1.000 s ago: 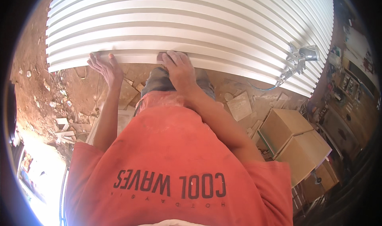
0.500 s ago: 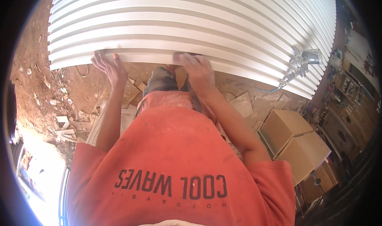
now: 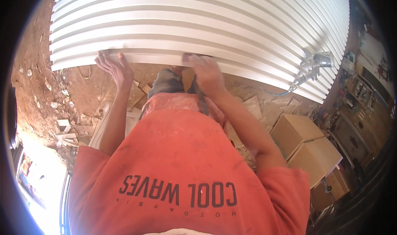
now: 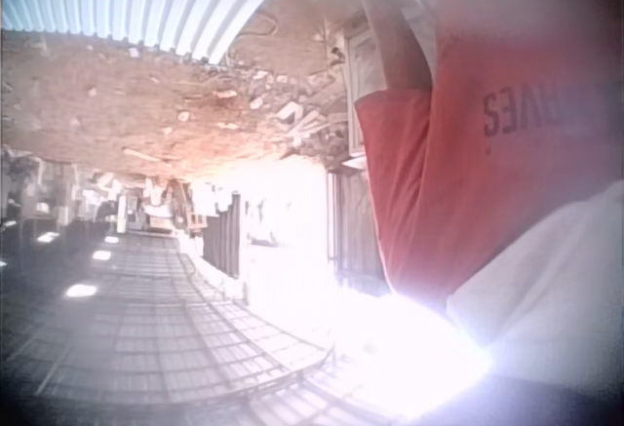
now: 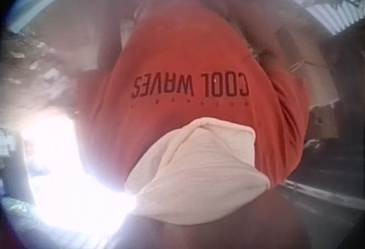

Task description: The person spray paints a slatted wooden panel, sands a portion of the surface by hand with sandpaper, and then continues spray painting the panel.

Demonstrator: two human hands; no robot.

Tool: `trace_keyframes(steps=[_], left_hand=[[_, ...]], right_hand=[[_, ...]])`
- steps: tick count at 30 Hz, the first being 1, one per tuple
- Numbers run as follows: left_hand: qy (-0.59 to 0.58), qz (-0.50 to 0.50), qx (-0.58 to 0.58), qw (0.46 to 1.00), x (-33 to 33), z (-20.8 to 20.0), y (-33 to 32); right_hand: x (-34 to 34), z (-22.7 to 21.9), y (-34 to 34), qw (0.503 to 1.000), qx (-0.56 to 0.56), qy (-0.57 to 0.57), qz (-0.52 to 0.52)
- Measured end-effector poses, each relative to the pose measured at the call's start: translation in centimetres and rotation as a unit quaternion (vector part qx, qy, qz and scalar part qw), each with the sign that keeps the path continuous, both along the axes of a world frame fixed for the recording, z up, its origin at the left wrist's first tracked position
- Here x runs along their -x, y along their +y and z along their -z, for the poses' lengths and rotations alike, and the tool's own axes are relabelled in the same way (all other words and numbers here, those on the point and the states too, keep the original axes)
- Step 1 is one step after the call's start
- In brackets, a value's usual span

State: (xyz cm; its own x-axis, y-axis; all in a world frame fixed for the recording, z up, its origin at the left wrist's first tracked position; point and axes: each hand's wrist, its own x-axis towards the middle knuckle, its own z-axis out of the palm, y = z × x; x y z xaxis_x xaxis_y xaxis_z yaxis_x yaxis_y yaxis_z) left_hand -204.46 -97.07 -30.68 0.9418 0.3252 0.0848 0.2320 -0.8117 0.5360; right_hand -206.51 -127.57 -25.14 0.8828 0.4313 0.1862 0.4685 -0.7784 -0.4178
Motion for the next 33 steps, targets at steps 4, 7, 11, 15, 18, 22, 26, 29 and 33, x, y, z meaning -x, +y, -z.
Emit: trace_keyframes(steps=[4, 7, 11, 15, 18, 22, 26, 29, 33], left_hand=[[-0.013, -0.011, 0.008, 1.000, -0.1, -0.2, -0.2], [-0.011, -0.008, 0.002, 1.000, 0.2, 0.2, 0.0], [-0.021, -0.014, 0.003, 1.000, -0.6, 0.0, -0.2], [-0.018, -0.011, 0.010, 1.000, 0.1, 0.1, -0.2], [-0.019, -0.005, 0.010, 1.000, 0.2, 0.1, -0.2], [-0.012, -0.018, 0.023, 1.000, -0.3, 0.0, -0.8], [-0.017, -0.006, 0.005, 1.000, 0.4, 0.3, 0.0], [-0.020, -0.002, 0.011, 1.000, 0.0, 0.0, -0.1], [-0.021, -0.017, -0.014, 1.000, -0.1, 1.2, 0.0]], right_hand=[[-1.5, -0.2, 3.9, 0.997, -0.057, 0.048, 0.019], [-0.9, -1.6, 0.2, 0.998, -0.041, 0.055, -0.004], [-0.5, 0.6, 0.1, 0.999, -0.044, 0.014, -0.008], [-1.1, -0.1, 3.2, 0.998, -0.054, 0.035, -0.006], [-0.3, -0.1, -0.5, 0.999, -0.036, 0.022, -0.002], [-0.5, 0.0, 1.6, 0.998, -0.058, 0.010, 0.005], [-0.8, -0.8, 3.2, 0.998, -0.050, 0.040, 0.012], [0.5, -0.4, -0.7, 0.998, -0.018, 0.038, 0.044], [-0.6, -0.6, 3.3, 0.999, -0.048, 0.005, 0.013]])
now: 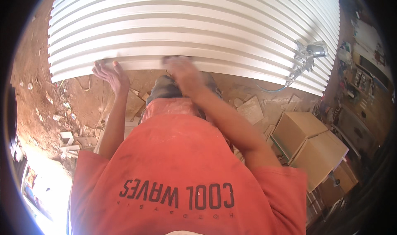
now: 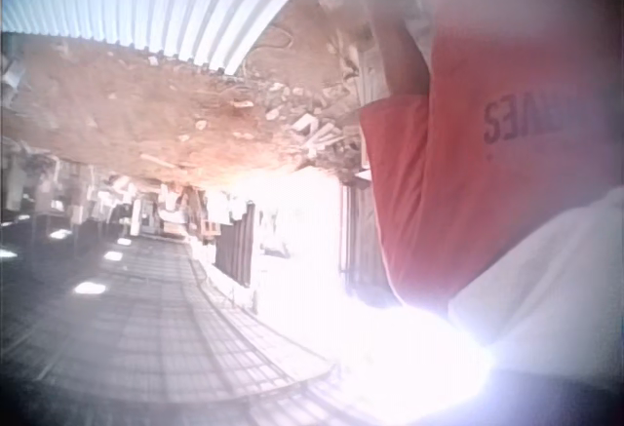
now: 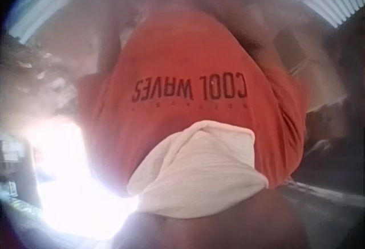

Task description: The person spray paints a slatted wooden panel, sands a portion of the surface by hand with sandpaper, and then continues spray painting the panel.

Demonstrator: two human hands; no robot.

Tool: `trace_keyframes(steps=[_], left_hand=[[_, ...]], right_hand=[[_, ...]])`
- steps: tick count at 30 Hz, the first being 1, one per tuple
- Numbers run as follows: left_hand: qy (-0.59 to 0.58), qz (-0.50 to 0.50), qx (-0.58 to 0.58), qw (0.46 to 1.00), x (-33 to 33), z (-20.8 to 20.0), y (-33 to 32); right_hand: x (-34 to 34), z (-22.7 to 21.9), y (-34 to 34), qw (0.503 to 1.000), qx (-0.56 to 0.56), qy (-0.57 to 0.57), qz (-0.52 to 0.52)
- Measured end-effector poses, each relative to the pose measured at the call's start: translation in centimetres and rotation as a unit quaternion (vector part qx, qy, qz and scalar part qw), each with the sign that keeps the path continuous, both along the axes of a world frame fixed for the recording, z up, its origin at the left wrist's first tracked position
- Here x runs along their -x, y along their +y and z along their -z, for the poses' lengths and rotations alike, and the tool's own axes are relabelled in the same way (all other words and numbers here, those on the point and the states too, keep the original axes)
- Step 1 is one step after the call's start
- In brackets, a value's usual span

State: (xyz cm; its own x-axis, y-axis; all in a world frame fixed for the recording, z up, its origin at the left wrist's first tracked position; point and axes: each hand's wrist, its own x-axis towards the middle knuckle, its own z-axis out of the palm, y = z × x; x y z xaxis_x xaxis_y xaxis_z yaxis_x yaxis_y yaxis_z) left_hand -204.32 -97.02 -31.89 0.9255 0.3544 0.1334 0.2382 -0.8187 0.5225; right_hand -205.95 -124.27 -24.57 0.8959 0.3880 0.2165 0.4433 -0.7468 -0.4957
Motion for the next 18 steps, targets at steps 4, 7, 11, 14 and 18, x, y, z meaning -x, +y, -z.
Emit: trace_keyframes(steps=[4, 7, 11, 14, 18], left_hand=[[0.016, 0.011, 0.015, 1.000, 0.3, -0.9, 0.2], [0.037, 0.005, 0.012, 0.999, 0.5, -1.6, 0.3], [0.049, 0.007, -0.001, 0.999, 1.0, -1.9, 0.4], [0.048, 0.014, -0.007, 0.999, 0.2, -1.5, 0.2], [0.089, 0.018, -0.022, 0.996, 0.7, -2.2, 0.7]], right_hand=[[-0.4, 0.6, 2.9, 0.994, -0.048, 0.087, 0.044], [1.4, -0.8, -6.9, 0.988, 0.012, 0.134, 0.075], [1.0, -2.1, -10.2, 0.984, 0.030, 0.155, 0.085], [0.1, 0.9, -0.7, 0.987, -0.058, 0.108, 0.100], [0.0, 0.9, 0.4, 0.986, -0.052, 0.134, 0.087]])
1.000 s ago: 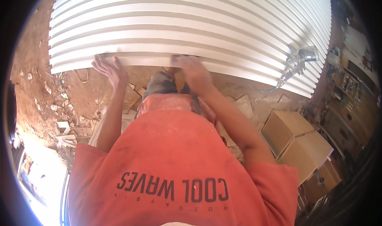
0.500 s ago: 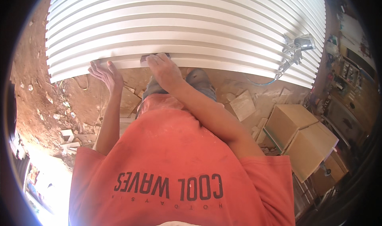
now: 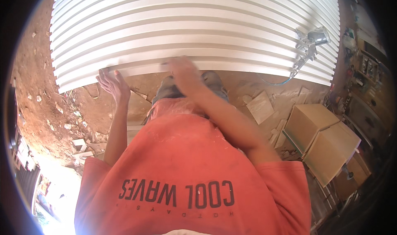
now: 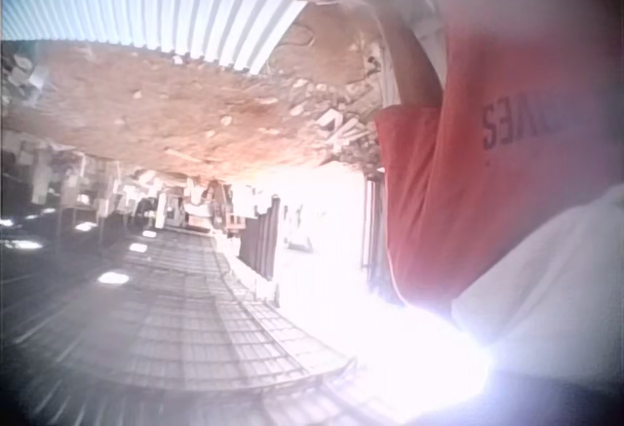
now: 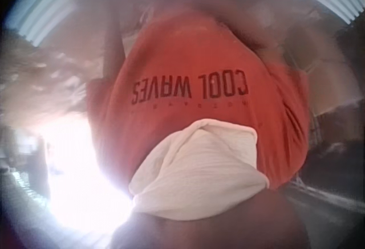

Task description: The person spray paints a slatted wooden panel, sands a portion of the surface by hand with sandpaper, and then continues spray painting the panel.

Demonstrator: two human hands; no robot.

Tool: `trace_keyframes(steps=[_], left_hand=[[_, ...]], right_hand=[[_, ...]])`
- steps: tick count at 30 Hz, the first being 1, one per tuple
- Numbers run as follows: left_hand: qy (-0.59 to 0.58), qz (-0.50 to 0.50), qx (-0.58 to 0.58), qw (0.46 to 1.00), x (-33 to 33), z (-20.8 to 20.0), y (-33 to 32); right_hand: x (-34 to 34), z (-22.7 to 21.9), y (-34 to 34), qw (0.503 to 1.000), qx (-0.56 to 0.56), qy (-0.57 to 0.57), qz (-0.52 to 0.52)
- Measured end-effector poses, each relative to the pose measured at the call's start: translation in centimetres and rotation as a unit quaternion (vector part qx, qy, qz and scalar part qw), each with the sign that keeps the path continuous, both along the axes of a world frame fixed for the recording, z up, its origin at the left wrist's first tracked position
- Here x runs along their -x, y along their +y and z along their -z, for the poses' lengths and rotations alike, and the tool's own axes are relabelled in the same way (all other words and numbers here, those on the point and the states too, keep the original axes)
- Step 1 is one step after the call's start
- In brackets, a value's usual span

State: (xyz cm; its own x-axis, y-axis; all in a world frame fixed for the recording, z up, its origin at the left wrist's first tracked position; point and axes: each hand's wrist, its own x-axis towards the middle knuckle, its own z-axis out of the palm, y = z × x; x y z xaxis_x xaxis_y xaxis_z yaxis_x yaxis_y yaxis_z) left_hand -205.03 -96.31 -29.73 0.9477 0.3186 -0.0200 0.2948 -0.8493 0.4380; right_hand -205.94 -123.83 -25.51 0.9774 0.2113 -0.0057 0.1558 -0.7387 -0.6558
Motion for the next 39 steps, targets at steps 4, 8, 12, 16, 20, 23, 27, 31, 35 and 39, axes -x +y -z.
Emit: trace_keyframes(steps=[4, 8, 12, 16, 20, 23, 27, 31, 35, 39], left_hand=[[0.017, 0.034, -0.031, 0.999, 0.4, -0.9, -0.3], [0.043, 0.122, -0.087, 0.988, 1.1, -1.2, -2.5], [0.008, 0.260, -0.083, 0.962, 2.5, -2.4, -5.0], [0.017, 0.274, -0.019, 0.961, 2.7, -3.3, -6.5], [0.003, 0.272, -0.012, 0.962, 2.1, -2.9, -7.1], [0.015, 0.279, -0.019, 0.960, 2.6, -3.0, -7.0], [0.029, 0.270, -0.028, 0.962, 1.8, -3.7, -6.9], [0.035, 0.278, -0.019, 0.960, 0.5, -4.9, -7.9], [0.051, 0.319, -0.034, 0.946, -0.1, -5.0, -9.8], [0.067, 0.336, -0.024, 0.939, 0.2, -5.8, -11.4]], right_hand=[[1.0, -1.9, -8.1, 0.996, 0.087, 0.002, 0.030], [0.7, -0.9, -2.4, 0.998, 0.020, -0.050, 0.032], [-0.1, 0.2, 0.6, 0.997, -0.002, -0.082, -0.003], [1.4, -1.9, -8.4, 0.997, 0.056, -0.012, 0.051], [0.9, -1.3, -4.5, 0.999, 0.028, -0.029, 0.003], [0.2, 0.1, 1.5, 0.997, 0.008, -0.069, -0.023], [1.8, -1.2, -7.0, 0.994, 0.097, -0.007, 0.039], [3.8, -2.6, -18.1, 0.985, 0.141, 0.065, 0.081], [3.8, 1.6, -9.3, 0.992, 0.080, -0.080, 0.058], [2.2, 0.2, -6.5, 0.995, 0.059, -0.062, 0.056]])
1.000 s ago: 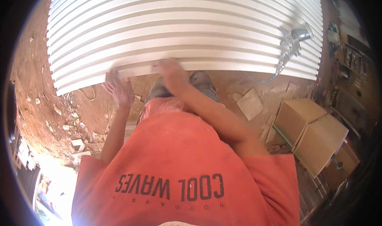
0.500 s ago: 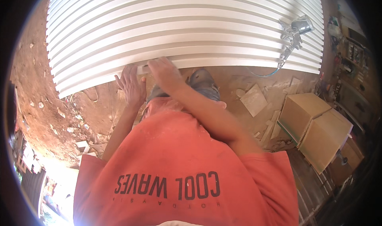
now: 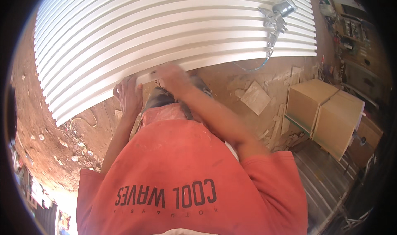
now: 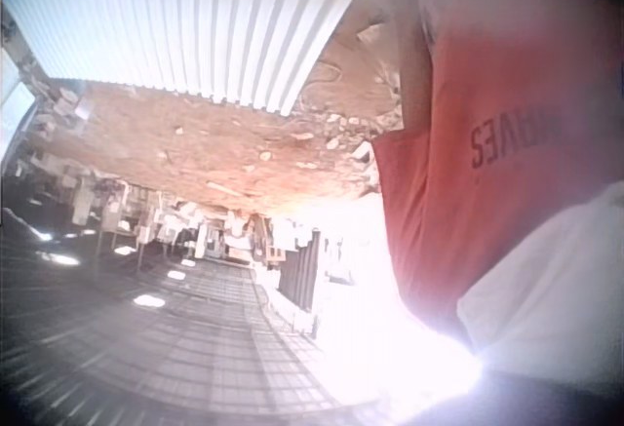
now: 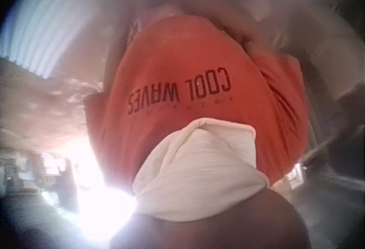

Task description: The person spray paints a slatted wooden panel, sands a portion of the surface by hand with sandpaper, and then continues spray painting the panel.

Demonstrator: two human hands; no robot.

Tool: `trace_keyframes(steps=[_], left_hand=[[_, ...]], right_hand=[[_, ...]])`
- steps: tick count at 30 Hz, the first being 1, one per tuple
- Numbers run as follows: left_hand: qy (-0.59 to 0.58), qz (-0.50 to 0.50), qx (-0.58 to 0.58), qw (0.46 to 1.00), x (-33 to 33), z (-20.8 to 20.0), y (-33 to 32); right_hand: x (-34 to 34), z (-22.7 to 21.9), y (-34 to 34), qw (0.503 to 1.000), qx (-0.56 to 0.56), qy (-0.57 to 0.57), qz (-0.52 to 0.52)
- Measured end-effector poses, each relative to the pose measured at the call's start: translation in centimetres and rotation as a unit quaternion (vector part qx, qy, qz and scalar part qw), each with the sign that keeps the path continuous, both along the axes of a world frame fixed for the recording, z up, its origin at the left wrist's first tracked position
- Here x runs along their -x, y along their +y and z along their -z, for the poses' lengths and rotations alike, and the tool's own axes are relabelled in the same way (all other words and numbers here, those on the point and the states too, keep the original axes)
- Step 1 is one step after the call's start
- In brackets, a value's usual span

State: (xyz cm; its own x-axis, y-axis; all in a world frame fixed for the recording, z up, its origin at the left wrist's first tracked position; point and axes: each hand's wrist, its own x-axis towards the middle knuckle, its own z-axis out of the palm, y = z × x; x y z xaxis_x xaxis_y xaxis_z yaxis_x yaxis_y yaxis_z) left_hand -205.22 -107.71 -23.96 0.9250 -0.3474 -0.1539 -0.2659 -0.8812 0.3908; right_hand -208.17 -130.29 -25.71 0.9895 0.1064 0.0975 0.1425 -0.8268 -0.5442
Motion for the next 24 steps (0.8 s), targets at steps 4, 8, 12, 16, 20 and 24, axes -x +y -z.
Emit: trace_keyframes(steps=[4, 8, 12, 16, 20, 24], left_hand=[[-0.010, 0.028, -0.001, 1.000, 0.4, 0.0, -1.5], [0.002, 0.027, 0.004, 1.000, 1.0, 0.0, -4.2], [0.002, 0.024, 0.004, 1.000, 1.8, -0.1, -8.9], [0.002, 0.025, 0.002, 1.000, 2.4, -0.4, -13.0], [-0.027, 0.002, -0.024, 0.999, 3.6, -0.1, -18.1], [-0.012, 0.032, -0.024, 0.999, 4.7, -0.2, -23.3]], right_hand=[[3.9, -1.2, -18.1, 0.993, 0.062, 0.054, 0.089], [4.9, -2.1, -21.5, 0.988, 0.048, 0.074, 0.125], [2.5, 0.7, -10.0, 1.000, -0.022, -0.007, 0.020], [2.7, -0.9, -14.6, 0.999, -0.046, -0.016, -0.001], [5.1, -4.1, -25.6, 0.986, -0.053, 0.061, 0.148], [5.4, -6.4, -26.4, 0.981, -0.168, -0.029, 0.089]])
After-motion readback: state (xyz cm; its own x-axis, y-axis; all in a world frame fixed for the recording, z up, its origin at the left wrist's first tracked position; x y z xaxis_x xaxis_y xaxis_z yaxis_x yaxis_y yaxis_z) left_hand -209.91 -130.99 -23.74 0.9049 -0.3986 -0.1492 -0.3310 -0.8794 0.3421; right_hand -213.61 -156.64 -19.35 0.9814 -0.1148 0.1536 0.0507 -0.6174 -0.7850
